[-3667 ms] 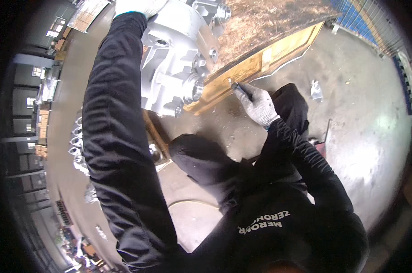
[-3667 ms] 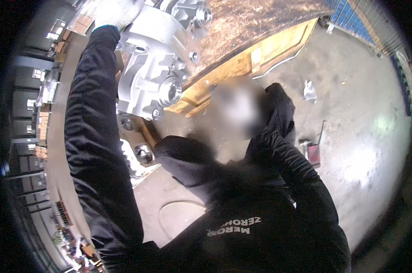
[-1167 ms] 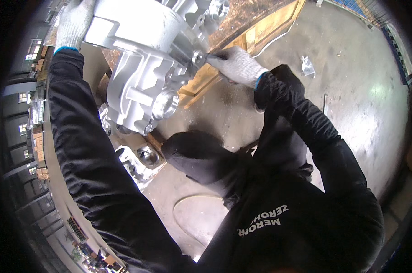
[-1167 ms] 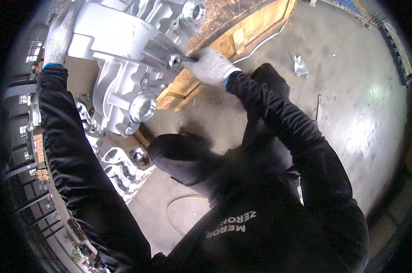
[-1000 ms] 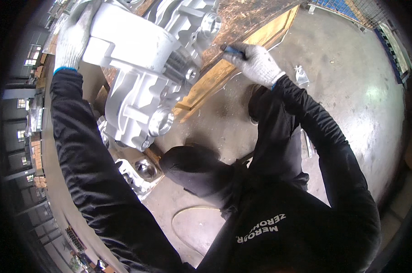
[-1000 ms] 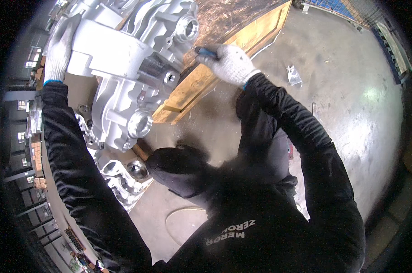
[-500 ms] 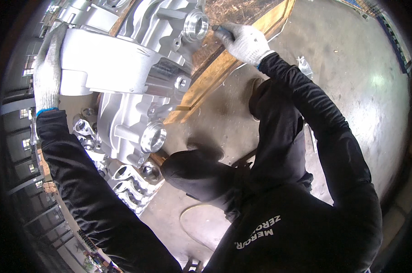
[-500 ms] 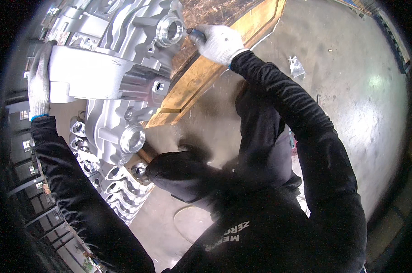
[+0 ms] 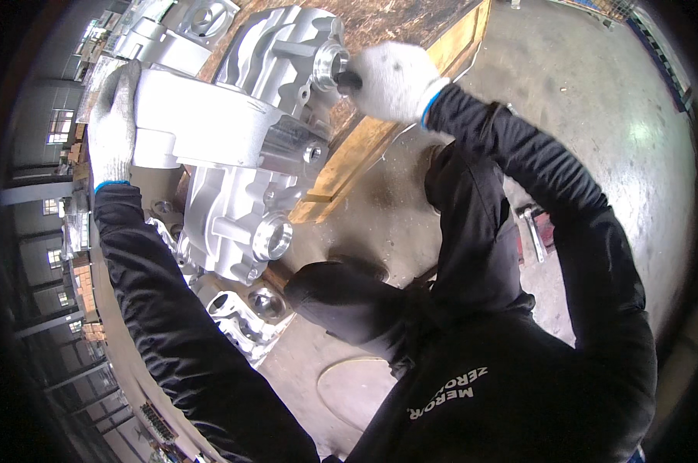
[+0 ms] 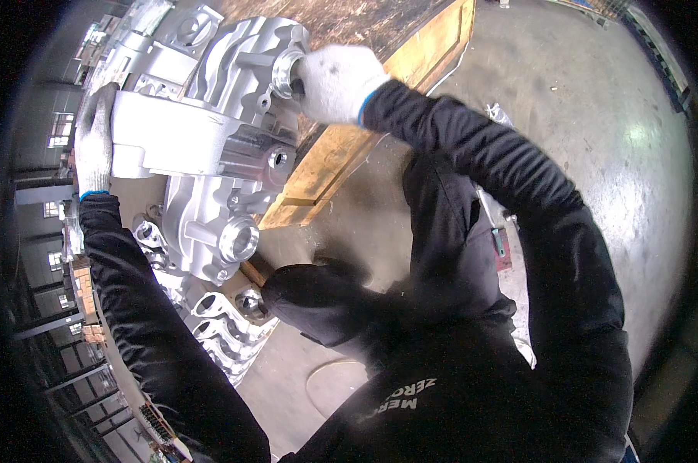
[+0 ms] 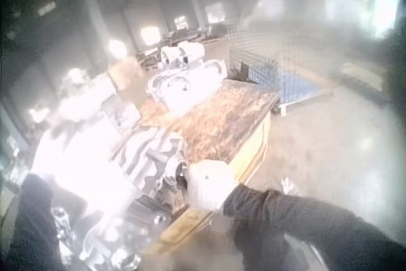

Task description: The person kneels on the floor and uses a sanding block to smooth the surfaces of a large silver metal casting. They rotate the part to access different areas and then place it on a wooden pallet with other similar parts.

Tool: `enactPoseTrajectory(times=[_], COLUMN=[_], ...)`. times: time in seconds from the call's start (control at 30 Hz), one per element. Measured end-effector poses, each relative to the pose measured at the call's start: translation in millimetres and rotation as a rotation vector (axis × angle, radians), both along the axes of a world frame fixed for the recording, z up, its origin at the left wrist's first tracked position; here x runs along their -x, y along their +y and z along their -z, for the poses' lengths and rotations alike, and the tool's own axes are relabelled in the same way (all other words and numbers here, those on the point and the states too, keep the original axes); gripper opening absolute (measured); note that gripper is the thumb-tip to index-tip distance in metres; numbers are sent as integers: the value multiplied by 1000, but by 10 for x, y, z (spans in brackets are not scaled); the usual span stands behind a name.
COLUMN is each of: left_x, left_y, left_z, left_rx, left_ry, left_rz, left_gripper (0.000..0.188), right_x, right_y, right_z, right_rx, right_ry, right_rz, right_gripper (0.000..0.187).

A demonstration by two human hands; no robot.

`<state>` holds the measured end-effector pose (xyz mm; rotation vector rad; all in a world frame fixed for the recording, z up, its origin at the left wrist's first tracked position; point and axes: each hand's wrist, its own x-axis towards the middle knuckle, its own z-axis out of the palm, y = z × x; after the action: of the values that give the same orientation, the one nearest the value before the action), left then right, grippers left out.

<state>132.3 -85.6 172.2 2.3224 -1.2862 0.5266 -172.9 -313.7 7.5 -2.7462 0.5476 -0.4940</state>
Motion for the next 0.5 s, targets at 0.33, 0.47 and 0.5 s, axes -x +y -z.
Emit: enactPoseTrajectory(times=[0.33,0.47,0.5], left_x=[69,27,-1], left_y=[-47,127,131], left_z=[41,-82,-73], left_rx=[61,-2,-11], left_ry=[181,66,29], left_rz=[-32,-70,-68], left_gripper=[60,63,64], right_x=[-65,-95,-33], right_y=[-935,-943,-907], right_z=[-275,99,157], right_rx=[-239,-487,-602], right_ry=[41,-15,50], right_rz=[-126,-129,-55], right_gripper=[36,31,30])
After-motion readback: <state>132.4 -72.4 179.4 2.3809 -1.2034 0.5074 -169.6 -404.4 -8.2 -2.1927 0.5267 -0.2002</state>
